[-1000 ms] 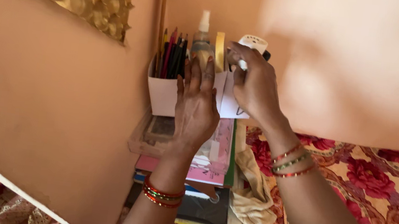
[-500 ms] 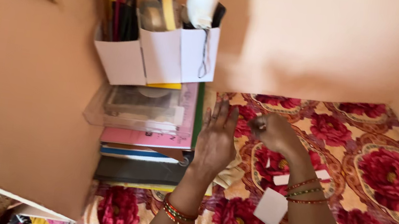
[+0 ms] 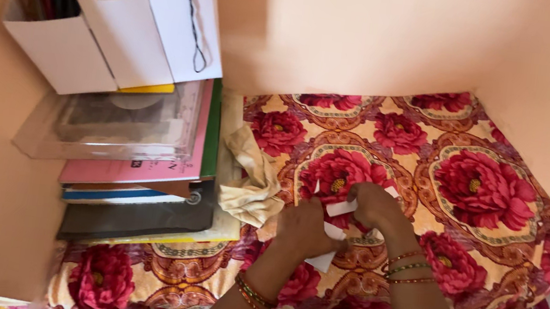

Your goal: The person organizes stationery items into a white paper organizer, then wipes the floral-patterned shelf surface with a cloth. The person removes the cloth covering the shelf and wipes the exposed surface clean.

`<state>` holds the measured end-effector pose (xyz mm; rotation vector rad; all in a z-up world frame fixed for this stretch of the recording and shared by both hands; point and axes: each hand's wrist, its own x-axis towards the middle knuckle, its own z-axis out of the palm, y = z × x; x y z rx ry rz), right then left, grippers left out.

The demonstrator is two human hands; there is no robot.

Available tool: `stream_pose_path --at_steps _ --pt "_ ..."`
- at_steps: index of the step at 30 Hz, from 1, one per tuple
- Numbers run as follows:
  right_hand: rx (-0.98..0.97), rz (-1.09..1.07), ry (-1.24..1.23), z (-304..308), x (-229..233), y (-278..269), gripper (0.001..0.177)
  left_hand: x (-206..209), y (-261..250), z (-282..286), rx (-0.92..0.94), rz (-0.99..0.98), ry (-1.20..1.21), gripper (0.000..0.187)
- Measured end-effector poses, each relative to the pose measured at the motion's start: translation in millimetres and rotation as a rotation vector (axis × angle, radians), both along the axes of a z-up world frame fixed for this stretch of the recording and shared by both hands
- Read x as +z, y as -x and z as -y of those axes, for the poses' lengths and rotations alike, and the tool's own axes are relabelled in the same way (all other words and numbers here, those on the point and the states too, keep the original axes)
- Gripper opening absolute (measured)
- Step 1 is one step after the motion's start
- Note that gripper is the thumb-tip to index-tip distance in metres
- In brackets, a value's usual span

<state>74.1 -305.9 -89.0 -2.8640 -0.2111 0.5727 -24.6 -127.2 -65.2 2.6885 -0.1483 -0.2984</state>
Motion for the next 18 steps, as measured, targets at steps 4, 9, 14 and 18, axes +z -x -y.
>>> stream_pose_path --at_steps 4,9,14,18 --pt "-0.044 0.028 0.008 13 -7 -1 0.027 -5 2 11 0.001 0.014 -0.062 0.104" --pt "-0.018 0.143 -0.025 20 0 4 0.035 -20 -7 6 0.103 -0.101 0.047 0.091" --pt "-0.054 -0.045 0.022 3 25 13 0.031 -25 -16 -2 0.198 0.066 0.204 0.053" --pt "0.105 0.1 -0.587 -27 42 19 0.035 1 -28 -24 0.343 0.315 0.362 0.036"
